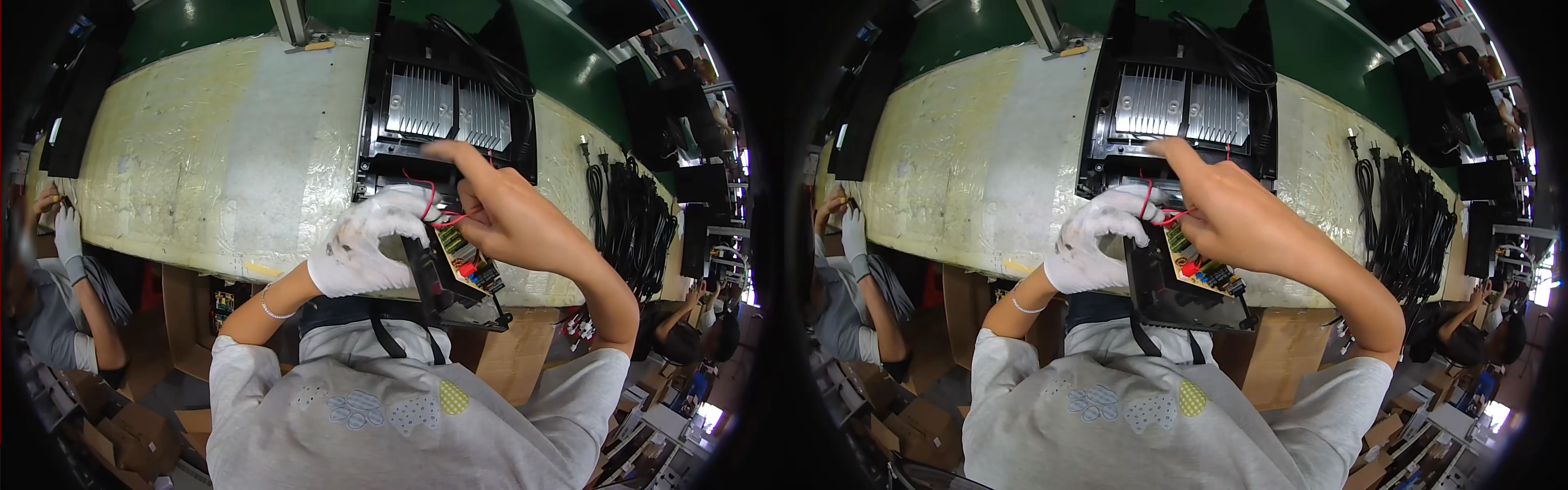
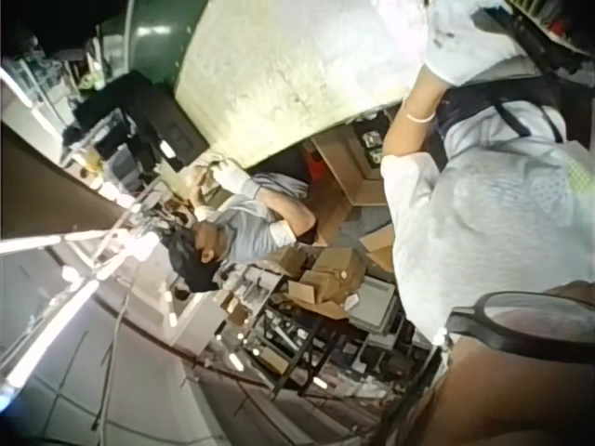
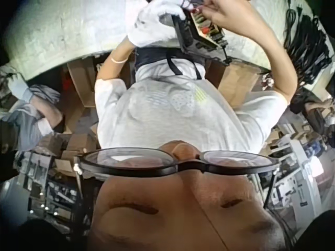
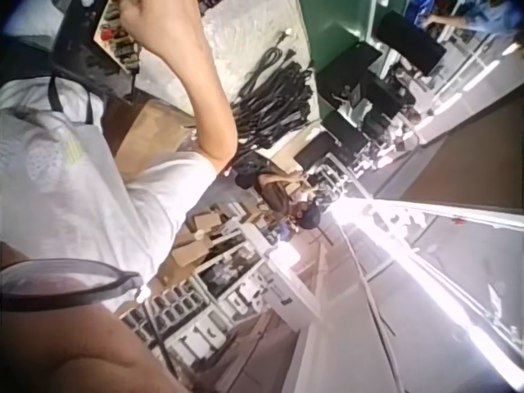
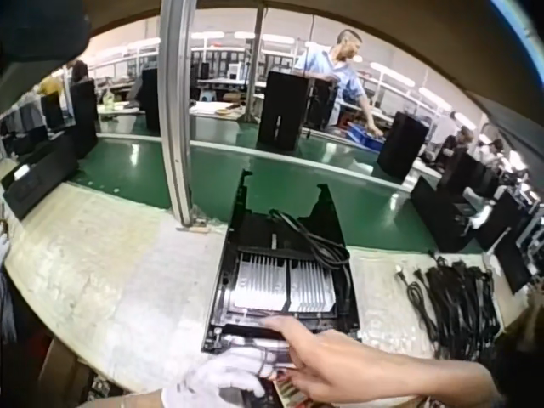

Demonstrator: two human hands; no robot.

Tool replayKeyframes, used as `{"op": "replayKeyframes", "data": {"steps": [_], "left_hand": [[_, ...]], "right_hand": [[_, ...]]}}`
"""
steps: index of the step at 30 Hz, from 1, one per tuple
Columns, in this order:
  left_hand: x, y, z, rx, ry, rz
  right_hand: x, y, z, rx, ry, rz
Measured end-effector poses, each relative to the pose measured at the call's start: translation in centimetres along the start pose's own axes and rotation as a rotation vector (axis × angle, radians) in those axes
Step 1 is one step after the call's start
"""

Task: Assembling an electronic power supply unit by connecting wires to a PCB and installing it into a metal chassis.

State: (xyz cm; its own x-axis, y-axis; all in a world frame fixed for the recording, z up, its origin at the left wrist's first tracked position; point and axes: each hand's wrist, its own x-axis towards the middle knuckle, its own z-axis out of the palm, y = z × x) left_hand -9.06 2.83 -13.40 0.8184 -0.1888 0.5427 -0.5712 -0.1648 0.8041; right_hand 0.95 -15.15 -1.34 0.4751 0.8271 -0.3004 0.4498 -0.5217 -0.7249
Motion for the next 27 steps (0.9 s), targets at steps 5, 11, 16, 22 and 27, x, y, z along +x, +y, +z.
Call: {"op": "replayKeyframes", "data": {"steps": [5,11,16,22,27], "left_hand": [[0.8,-0.5,0.3,-0.075,0.051,-0.118],[1.7,0.2,-0.1,-0.011,0.002,-0.190],[1.5,-0.4,-0.2,0.031,-0.065,-0.223],[0.8,-1.1,0.1,0.027,-0.020,-0.145],[0.5,-1.7,0.2,-0.048,-0.020,-0.112]], "right_hand": [[-1.0,1.3,0.6,-0.188,0.363,-0.442],[-0.8,1.7,-0.5,-0.278,0.106,-0.499],[-0.6,0.3,-1.0,-0.533,-0.108,-0.425],[0.9,0.6,-1.0,-0.568,0.270,-0.612],[-0.1,1.9,-0.6,-0.370,0.059,-0.523]]}}
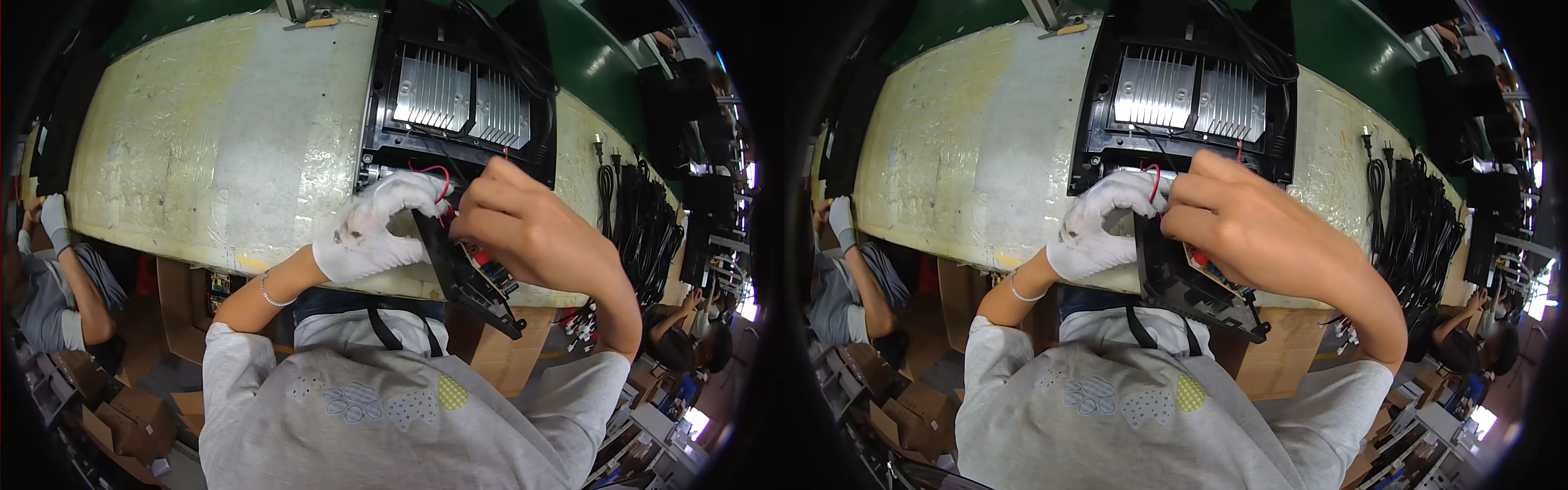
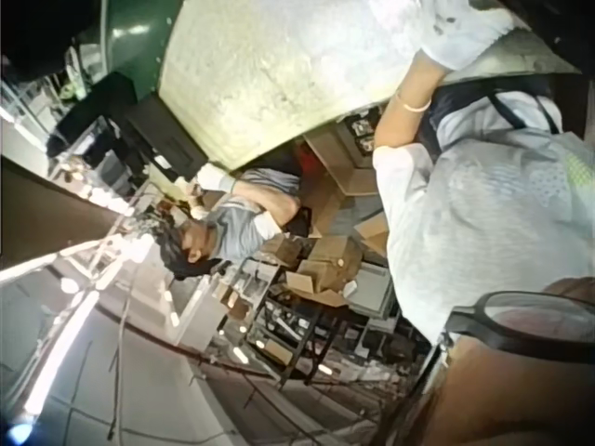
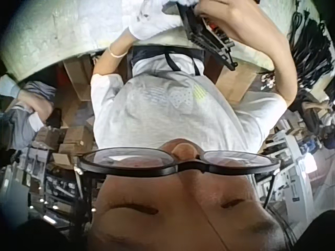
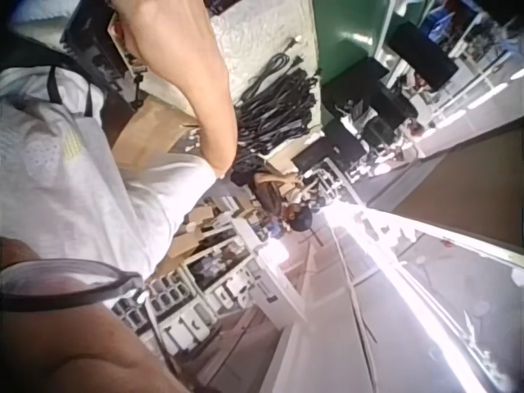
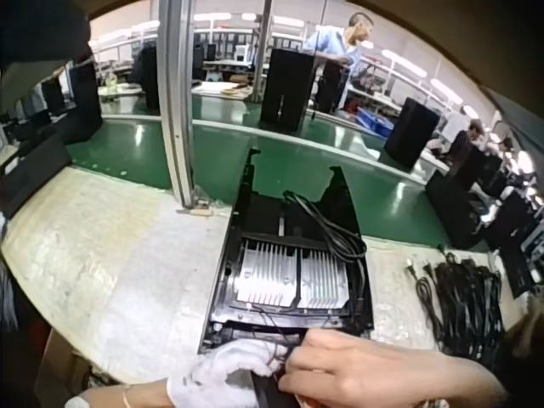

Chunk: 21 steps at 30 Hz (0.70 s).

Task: Assembling an electronic power supply unit by connecting wires to a PCB and installing it into a metal chassis.

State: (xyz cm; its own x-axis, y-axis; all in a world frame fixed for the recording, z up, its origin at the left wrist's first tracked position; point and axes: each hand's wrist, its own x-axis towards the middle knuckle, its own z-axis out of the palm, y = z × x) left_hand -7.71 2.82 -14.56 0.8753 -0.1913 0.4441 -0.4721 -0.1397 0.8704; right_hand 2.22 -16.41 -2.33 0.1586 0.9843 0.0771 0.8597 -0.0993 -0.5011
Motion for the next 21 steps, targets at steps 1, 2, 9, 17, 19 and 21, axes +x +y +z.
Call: {"op": "replayKeyframes", "data": {"steps": [1,2,9,17,19,21], "left_hand": [[-0.1,-0.1,0.0,-0.001,-0.001,0.004],[-0.1,-0.2,0.0,-0.002,0.003,0.003],[-0.2,0.1,-0.8,0.004,-0.040,0.006],[-0.6,-0.5,-0.2,0.009,0.025,0.061],[-0.7,-0.3,-0.2,0.088,-0.022,0.030],[-0.6,-0.4,-0.2,0.074,-0.033,0.019]], "right_hand": [[-0.1,0.1,0.3,0.091,-0.006,-0.007],[0.0,0.0,0.1,0.092,-0.011,-0.009],[1.4,-0.8,-0.7,-0.003,-0.062,0.118],[1.1,-0.2,0.0,-0.001,0.054,0.041],[0.9,0.4,0.2,0.034,0.017,0.002],[0.7,0.9,0.1,0.068,-0.020,-0.034]]}}
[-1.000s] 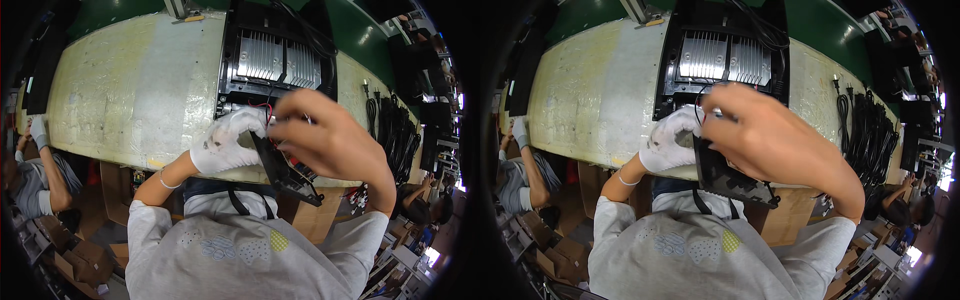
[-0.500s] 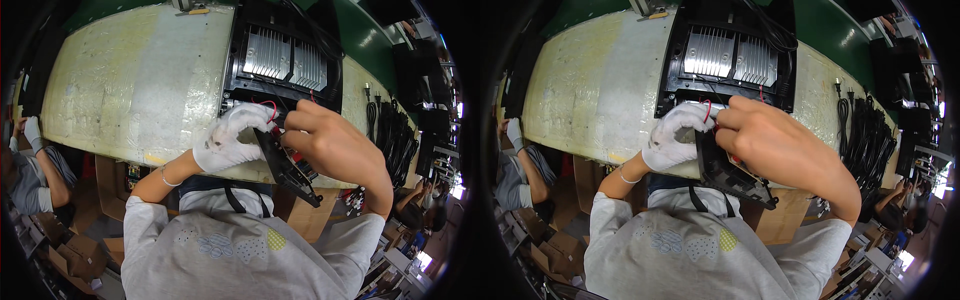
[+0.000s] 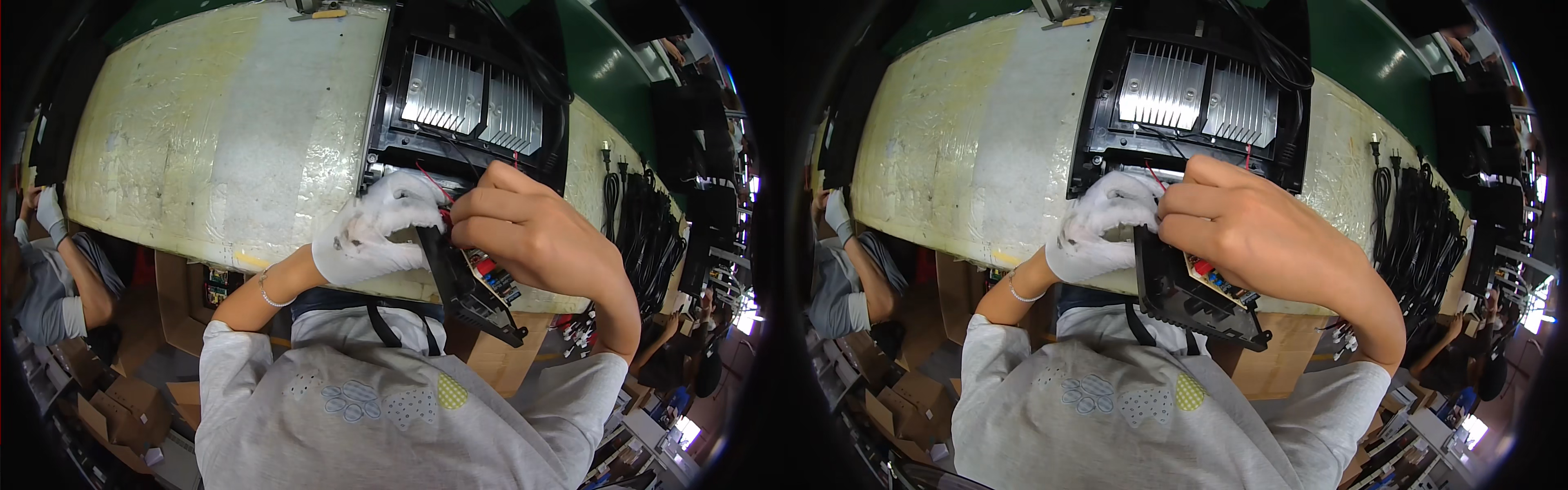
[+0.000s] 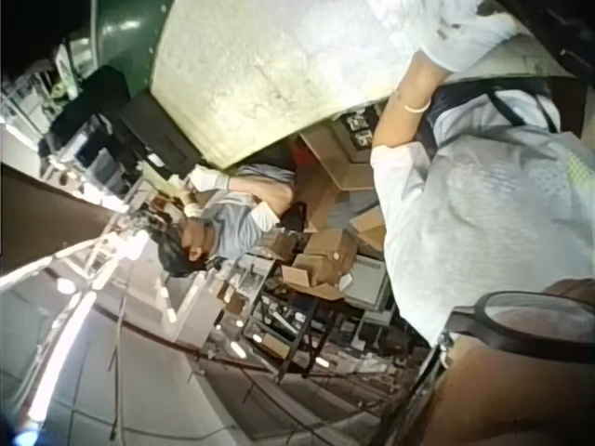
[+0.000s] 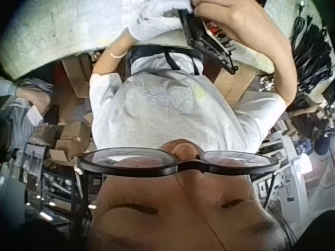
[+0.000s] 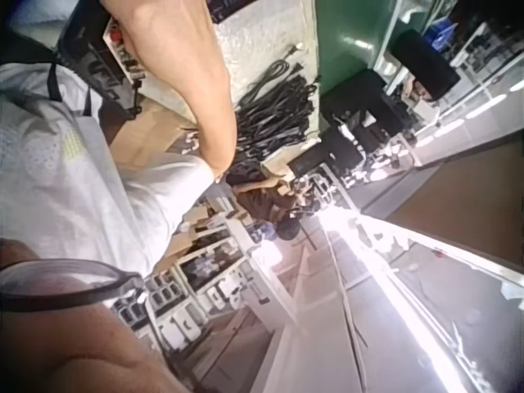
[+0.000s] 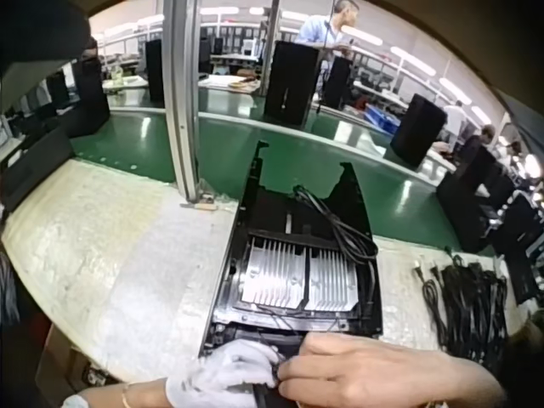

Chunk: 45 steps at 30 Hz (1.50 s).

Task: Assembling an electronic power supply unit by connecting wires to a PCB and installing it into a metal chassis.

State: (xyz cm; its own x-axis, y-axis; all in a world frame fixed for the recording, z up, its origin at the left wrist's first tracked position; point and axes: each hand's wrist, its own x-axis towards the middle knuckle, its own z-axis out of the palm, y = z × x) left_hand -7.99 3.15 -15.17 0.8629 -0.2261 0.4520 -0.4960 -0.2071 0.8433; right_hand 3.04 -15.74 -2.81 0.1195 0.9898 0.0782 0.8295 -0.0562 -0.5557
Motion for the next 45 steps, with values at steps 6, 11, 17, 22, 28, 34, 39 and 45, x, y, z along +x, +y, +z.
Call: {"op": "replayKeyframes", "data": {"steps": [6,11,17,22,28,34,39,45], "left_hand": [[0.1,0.1,0.1,0.017,0.018,0.010],[-0.5,0.1,0.1,-0.001,0.038,-0.040],[0.2,0.8,-0.4,0.015,-0.073,-0.175],[-0.5,0.2,-0.2,0.036,-0.055,-0.131],[-0.2,0.5,-0.5,0.077,-0.130,-0.122],[0.0,0.9,-0.3,0.038,-0.163,-0.188],[-0.2,0.2,-0.2,-0.003,-0.092,-0.008],[-0.2,0.3,0.1,-0.058,-0.019,0.018]], "right_hand": [[0.9,-1.3,-0.7,-0.217,-0.207,-0.014],[0.8,-0.6,0.3,-0.138,-0.067,0.008],[0.7,0.2,0.3,-0.009,-0.091,-0.037],[1.5,-0.7,-0.6,-0.103,-0.258,-0.036],[0.8,-0.1,0.3,-0.015,-0.148,-0.034],[0.7,0.2,0.2,-0.017,-0.208,-0.052],[0.0,-0.3,0.9,-0.231,-0.062,0.085],[-7.2,-2.7,1.2,-0.327,0.707,0.189]]}}
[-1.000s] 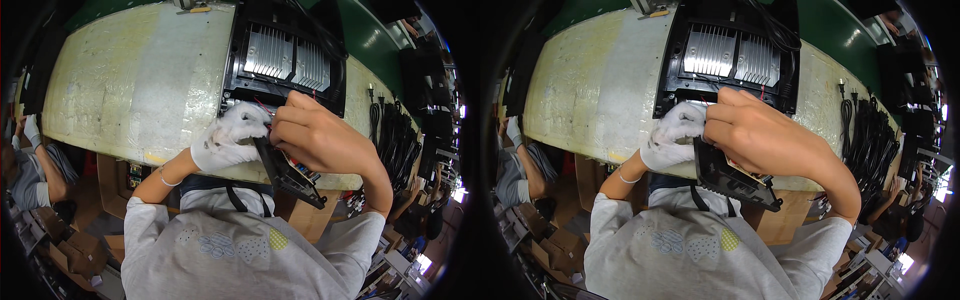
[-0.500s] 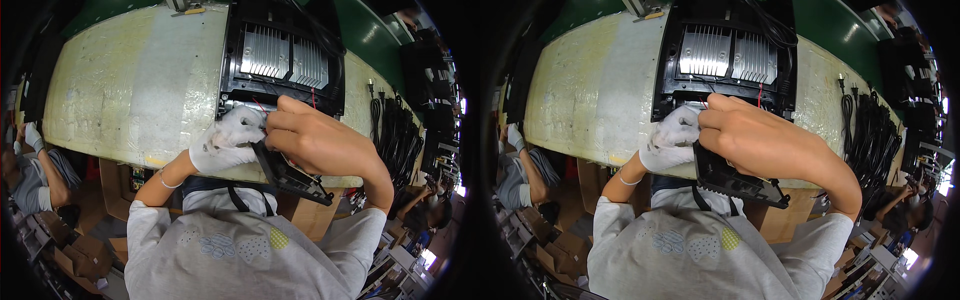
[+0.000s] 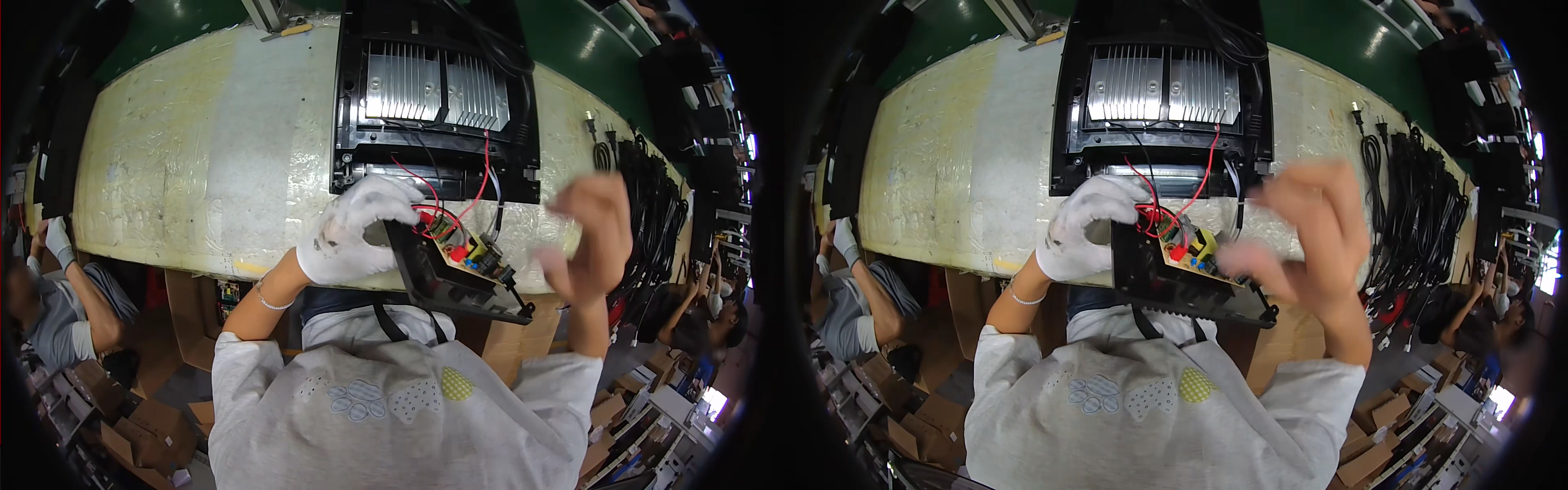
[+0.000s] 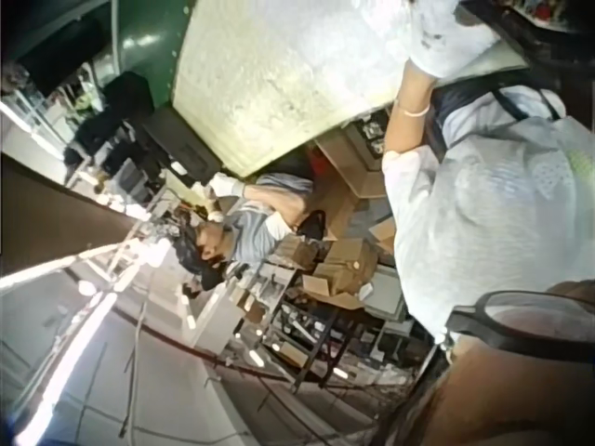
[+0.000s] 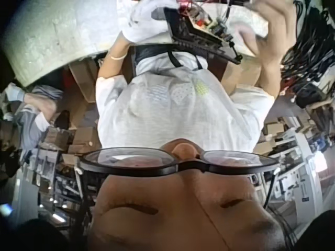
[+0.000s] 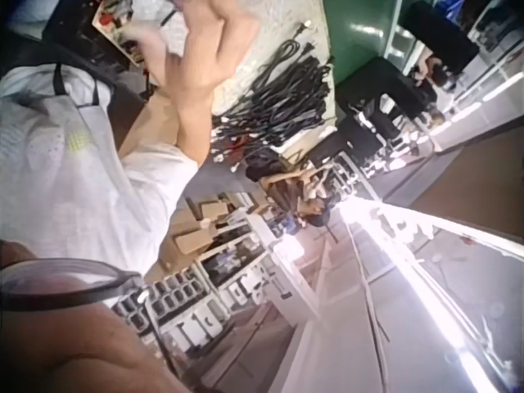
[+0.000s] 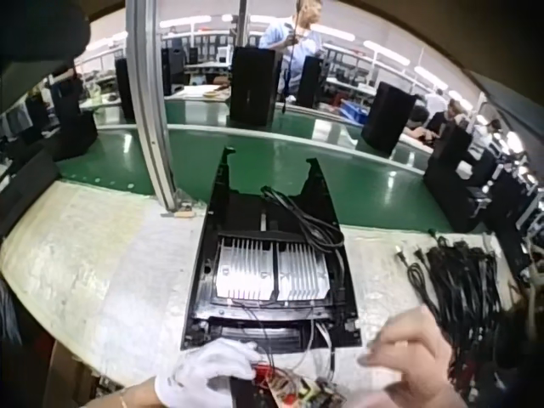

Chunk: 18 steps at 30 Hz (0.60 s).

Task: Assembling an electronic power supply unit by connecting wires to a PCB and installing it into a metal chassis.

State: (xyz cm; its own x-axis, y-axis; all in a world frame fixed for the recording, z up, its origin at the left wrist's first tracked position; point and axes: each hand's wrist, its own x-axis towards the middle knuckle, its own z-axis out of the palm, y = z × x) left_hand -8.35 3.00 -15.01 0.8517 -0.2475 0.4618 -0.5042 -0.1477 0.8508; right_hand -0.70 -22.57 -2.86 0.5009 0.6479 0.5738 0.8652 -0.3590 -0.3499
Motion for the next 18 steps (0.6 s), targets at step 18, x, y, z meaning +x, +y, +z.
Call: {"op": "replayKeyframes", "data": {"steps": [18], "left_hand": [[10.7,4.1,-8.1,0.592,0.342,-0.628]], "right_hand": [[12.3,12.4,2.8,-0.058,-0.067,0.072]]}}
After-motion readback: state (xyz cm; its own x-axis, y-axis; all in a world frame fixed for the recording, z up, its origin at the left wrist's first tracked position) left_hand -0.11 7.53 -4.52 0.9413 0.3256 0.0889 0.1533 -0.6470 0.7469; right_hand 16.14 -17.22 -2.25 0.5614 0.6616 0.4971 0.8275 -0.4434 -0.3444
